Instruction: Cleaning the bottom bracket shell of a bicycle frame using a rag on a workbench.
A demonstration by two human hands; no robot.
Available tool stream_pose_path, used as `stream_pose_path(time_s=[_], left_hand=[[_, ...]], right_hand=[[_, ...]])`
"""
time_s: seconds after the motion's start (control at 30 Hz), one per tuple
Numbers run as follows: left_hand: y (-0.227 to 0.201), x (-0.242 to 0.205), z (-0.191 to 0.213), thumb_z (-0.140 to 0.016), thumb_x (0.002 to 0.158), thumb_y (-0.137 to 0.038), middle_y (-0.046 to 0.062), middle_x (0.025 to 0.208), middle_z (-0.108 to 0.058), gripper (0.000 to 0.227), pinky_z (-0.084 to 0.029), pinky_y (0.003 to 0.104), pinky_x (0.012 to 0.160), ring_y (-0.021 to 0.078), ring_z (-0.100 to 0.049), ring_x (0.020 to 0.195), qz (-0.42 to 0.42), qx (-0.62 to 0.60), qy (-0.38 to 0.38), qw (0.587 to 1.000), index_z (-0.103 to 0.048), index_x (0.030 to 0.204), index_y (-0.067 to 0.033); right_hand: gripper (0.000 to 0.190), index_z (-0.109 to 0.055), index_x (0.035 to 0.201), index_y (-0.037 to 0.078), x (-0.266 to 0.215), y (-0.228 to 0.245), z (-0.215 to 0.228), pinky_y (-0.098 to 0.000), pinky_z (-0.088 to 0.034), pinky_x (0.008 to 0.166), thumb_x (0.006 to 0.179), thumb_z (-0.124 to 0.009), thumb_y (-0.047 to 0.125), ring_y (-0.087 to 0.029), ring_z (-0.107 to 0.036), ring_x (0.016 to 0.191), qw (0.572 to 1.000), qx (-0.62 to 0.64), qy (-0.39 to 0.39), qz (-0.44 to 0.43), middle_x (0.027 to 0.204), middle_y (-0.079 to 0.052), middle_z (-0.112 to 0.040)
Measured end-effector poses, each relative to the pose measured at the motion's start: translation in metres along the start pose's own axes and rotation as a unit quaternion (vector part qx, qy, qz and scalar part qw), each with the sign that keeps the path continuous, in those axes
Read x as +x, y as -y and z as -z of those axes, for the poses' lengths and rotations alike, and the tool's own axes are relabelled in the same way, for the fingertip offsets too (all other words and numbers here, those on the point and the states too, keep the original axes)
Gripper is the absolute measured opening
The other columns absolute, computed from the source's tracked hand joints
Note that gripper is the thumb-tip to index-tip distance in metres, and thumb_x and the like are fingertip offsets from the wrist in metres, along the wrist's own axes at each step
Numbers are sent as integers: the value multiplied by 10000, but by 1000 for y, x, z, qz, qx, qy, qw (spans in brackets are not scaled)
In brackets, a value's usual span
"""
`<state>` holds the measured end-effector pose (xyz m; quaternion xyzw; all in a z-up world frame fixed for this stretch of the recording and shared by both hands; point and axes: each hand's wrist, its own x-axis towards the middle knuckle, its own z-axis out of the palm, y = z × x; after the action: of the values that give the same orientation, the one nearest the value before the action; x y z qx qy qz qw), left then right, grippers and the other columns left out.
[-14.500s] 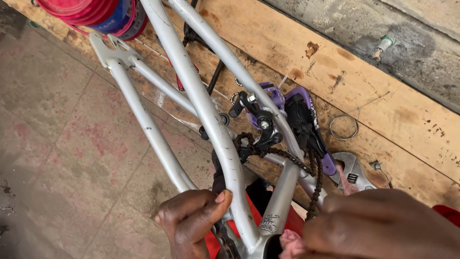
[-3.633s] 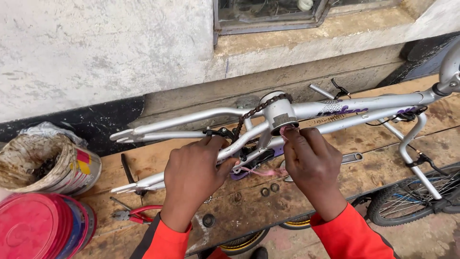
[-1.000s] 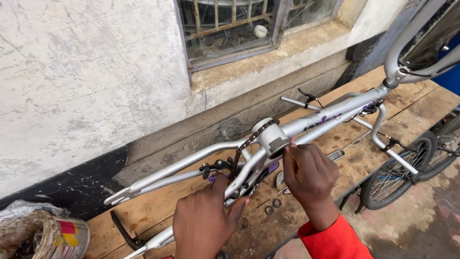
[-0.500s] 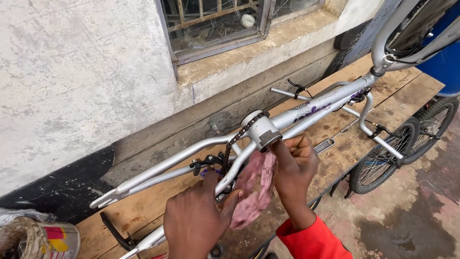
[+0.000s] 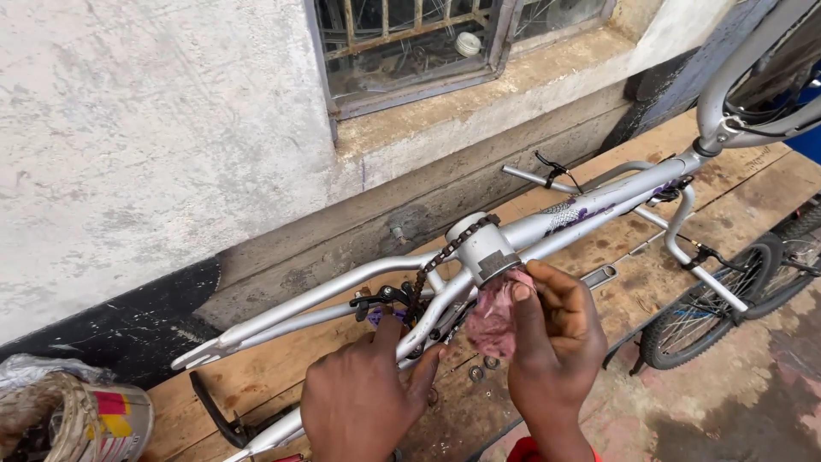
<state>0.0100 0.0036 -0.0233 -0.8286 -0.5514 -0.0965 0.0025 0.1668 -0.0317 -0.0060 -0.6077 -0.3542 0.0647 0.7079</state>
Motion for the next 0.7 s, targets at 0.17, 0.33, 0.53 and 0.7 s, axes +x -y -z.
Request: stream_pose_path(time_s=[0.17,0.33,0.53,0.7], left_hand=[[2,-2,4,-566,887,-682,52,612,-662,480,-506,493,454,331,-670,575,9,-26,28,999,-540,1020,-222],[1,-2,1,-597,867,-675,59,626,-663,501,-502,511,440,346,-661,544,2,-27,-19,999,-558,1031,-203],[1,-2,-1,-568,868,-676,54,615,-674,486,-497,495,416,349,-665,519,5,-32,-39,999,-607,1072,-237],[0,-4,8,-599,873,-639,63,644,-676,487,-512,502,442,343,-671,547,-2,-41,-13,999,-570,1078,-198]], right_hand=[[422,-576,1266,-38,4,-4,13,-215,-535,794,891,-646,144,-165,-650,928,995,57,15,-82,1040,-134,-684],[319,-595,1181,-39,25,4,21,-375,-501,998,916,-538,130,-268,-605,1046,838,369,7,-401,1096,-161,-620],[175,-610,1063,44,26,11,25,-313,-550,977,900,-594,106,-150,-642,992,771,446,-24,-455,1039,-57,-669],[276,-602,1154,53,30,31,5,-324,-530,1030,891,-519,56,-195,-656,1146,788,392,-40,-473,1194,-82,-681]])
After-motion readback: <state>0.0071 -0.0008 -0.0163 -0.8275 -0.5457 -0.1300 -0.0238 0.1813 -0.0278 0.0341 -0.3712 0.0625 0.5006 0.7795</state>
